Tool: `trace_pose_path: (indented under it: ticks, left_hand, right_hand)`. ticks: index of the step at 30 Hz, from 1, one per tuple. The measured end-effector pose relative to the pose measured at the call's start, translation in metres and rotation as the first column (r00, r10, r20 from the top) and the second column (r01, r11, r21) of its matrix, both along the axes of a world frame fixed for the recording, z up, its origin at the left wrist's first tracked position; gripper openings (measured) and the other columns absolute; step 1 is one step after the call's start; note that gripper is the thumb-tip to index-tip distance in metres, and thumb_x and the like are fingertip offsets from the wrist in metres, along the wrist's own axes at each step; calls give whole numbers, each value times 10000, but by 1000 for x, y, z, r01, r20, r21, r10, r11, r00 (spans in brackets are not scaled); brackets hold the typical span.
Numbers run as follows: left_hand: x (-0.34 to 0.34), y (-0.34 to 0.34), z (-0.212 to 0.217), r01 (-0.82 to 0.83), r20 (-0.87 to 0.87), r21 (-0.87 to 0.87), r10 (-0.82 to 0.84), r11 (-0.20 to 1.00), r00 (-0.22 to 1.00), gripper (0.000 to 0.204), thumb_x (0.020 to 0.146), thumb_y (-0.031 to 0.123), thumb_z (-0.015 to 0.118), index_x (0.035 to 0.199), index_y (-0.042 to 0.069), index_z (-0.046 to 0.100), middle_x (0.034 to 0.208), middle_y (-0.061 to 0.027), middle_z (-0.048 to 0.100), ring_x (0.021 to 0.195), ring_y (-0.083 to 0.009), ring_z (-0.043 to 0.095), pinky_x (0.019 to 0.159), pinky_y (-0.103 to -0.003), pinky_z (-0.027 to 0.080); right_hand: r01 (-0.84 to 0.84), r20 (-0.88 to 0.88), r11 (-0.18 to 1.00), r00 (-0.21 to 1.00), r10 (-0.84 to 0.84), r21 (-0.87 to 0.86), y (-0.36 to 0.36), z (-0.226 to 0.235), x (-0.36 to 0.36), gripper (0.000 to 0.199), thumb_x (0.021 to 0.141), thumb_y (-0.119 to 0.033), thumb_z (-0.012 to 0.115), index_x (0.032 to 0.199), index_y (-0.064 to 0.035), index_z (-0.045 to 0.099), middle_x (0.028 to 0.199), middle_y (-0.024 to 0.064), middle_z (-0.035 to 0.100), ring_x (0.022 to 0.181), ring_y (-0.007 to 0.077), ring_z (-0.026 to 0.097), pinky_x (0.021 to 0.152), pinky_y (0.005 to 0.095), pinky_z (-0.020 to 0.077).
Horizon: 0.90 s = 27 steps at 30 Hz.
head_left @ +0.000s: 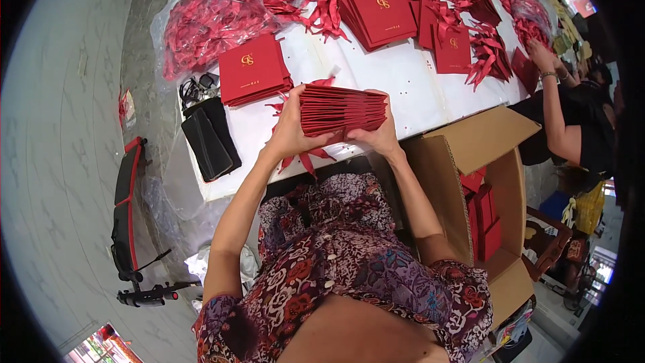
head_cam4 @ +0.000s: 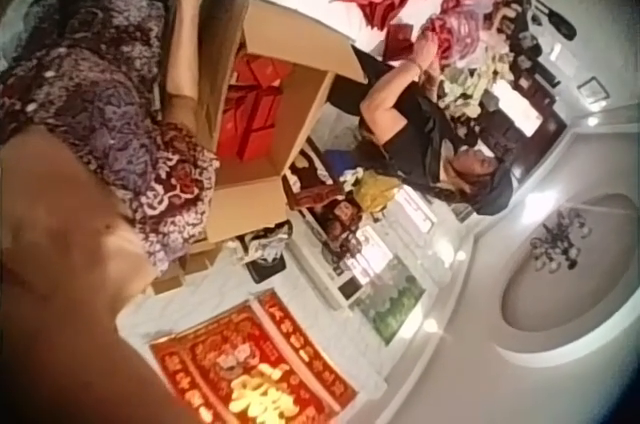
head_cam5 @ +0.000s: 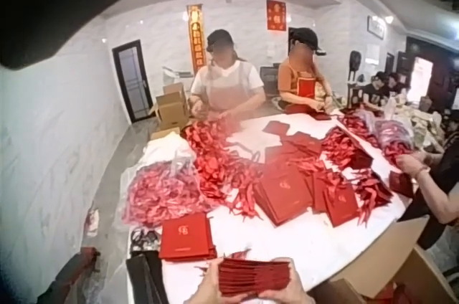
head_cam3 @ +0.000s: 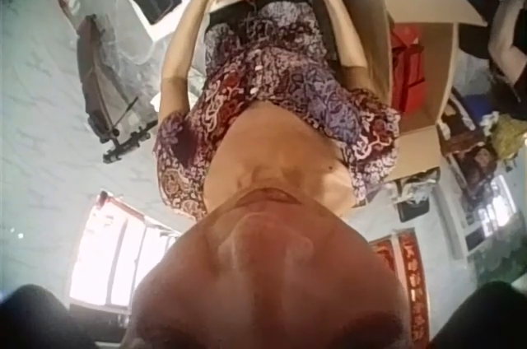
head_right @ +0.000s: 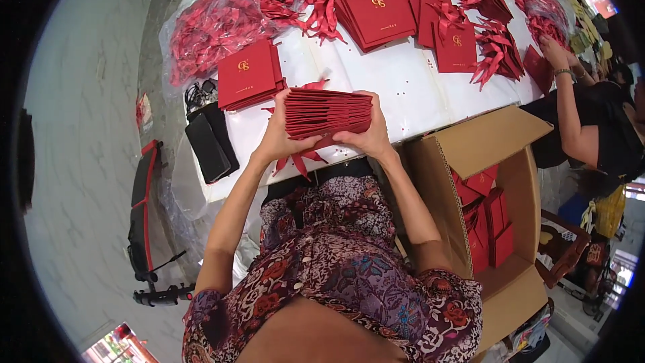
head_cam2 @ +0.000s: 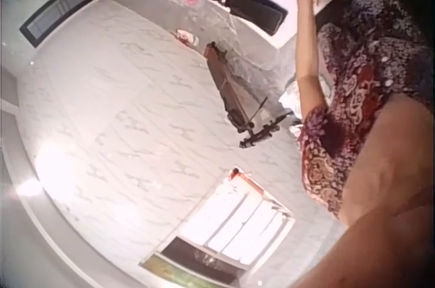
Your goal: Tying red ribbons onto small red gift bags and organizing them into stacks.
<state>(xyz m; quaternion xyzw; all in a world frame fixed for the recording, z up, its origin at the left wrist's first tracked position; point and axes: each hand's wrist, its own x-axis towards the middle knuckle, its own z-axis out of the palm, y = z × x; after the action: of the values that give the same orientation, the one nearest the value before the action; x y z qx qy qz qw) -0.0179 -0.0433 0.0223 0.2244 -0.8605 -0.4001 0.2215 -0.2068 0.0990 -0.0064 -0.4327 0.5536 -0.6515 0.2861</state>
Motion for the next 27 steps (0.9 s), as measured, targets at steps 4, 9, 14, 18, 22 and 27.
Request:
trace_pose_path:
  ticks: [4,9,14,18,22,27]
  left_hand:
    - [1,6,-5,-16,-26,25,17,1000,1000,1022,647,152,908,1394,20,222,1140,-168,652,1059,-285,664,969,-369,498]
    - [0,15,-10,-86,-115,-30,82,996,990,969,666,137,901,1359,-10,239,1150,-165,650,1070,-262,659,958,-363,501]
    - [1,18,-6,-112,-101,-17,110,994,989,996,671,136,895,1389,-3,220,1159,-166,641,1078,-261,654,963,-363,499]
    - [-1,18,-5,-108,-94,-10,107,994,990,1013,668,144,896,1402,-1,212,1168,-166,636,1081,-262,652,965,-363,499]
    - [0,19,-8,-130,-126,72,138,989,982,974,637,249,917,1360,-11,319,1177,-198,575,1113,-347,583,965,-411,475]
    - [1,17,-9,-126,-110,0,125,992,986,1009,647,206,912,1383,-19,260,1179,-183,601,1110,-309,612,978,-390,478]
  right_hand:
    - [219,-205,968,949,-241,-124,11,-1,9,1018,595,-403,954,1336,12,392,1205,124,513,1170,238,514,1031,373,427]
    - [391,-341,913,848,-406,-115,44,-5,8,605,754,-166,825,1253,14,535,1210,138,540,1164,263,528,1016,370,427]
    - [389,-411,916,823,-392,-96,45,15,18,305,845,-11,698,1140,21,628,1140,124,616,1052,229,593,947,337,462]
    - [411,-335,909,848,-410,-72,44,9,21,332,818,-55,750,1126,-2,639,1057,109,641,986,222,620,863,319,487]
    - [357,-218,932,906,-362,-65,43,5,17,309,826,-52,745,1109,-5,630,1016,82,627,953,186,606,850,306,481]
    - [372,-134,927,917,-375,-42,37,17,22,328,822,-45,749,1126,-6,631,1009,82,617,942,176,599,854,304,481]
